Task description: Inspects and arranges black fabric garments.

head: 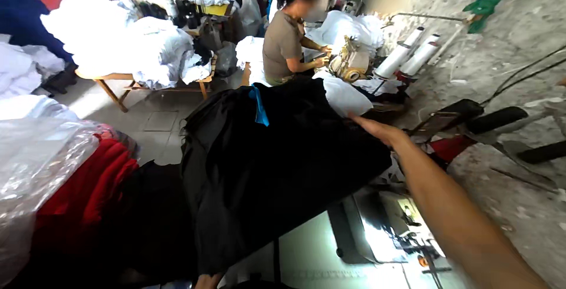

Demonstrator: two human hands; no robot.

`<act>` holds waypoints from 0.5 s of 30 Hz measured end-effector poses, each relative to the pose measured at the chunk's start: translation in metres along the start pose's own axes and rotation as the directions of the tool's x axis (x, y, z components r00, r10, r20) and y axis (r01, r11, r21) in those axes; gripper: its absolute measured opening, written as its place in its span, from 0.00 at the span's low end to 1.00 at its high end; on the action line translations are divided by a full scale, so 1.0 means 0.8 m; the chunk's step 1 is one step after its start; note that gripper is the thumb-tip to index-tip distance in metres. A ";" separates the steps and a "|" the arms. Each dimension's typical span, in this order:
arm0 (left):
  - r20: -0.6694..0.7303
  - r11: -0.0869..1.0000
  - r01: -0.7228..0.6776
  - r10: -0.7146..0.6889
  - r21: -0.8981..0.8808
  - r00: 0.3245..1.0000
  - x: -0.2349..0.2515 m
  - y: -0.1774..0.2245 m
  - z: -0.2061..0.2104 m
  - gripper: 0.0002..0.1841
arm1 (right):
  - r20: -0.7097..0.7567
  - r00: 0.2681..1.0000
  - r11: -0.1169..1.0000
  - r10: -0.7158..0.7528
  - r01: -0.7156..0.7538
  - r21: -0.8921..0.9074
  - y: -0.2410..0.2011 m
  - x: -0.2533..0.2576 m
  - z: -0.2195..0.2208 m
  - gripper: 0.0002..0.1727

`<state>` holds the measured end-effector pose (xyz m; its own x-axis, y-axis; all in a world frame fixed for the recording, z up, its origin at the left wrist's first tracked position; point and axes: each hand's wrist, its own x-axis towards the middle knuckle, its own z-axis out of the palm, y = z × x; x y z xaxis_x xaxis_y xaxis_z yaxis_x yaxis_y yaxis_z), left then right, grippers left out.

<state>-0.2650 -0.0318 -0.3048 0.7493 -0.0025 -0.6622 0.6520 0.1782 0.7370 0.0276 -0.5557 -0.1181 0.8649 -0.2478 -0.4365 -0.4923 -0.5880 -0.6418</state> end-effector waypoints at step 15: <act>-0.407 0.917 -0.363 0.272 -0.164 0.872 0.090 -0.016 0.032 0.24 | 0.174 0.966 0.981 -0.190 0.179 0.082 -0.002 -0.063 0.066 0.29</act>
<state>-0.2161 -0.0598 -0.3582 0.7837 0.4465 -0.4318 0.3069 0.3260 0.8941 -0.0202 -0.5019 -0.1288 0.9124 0.0065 -0.4092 -0.3363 -0.5579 -0.7587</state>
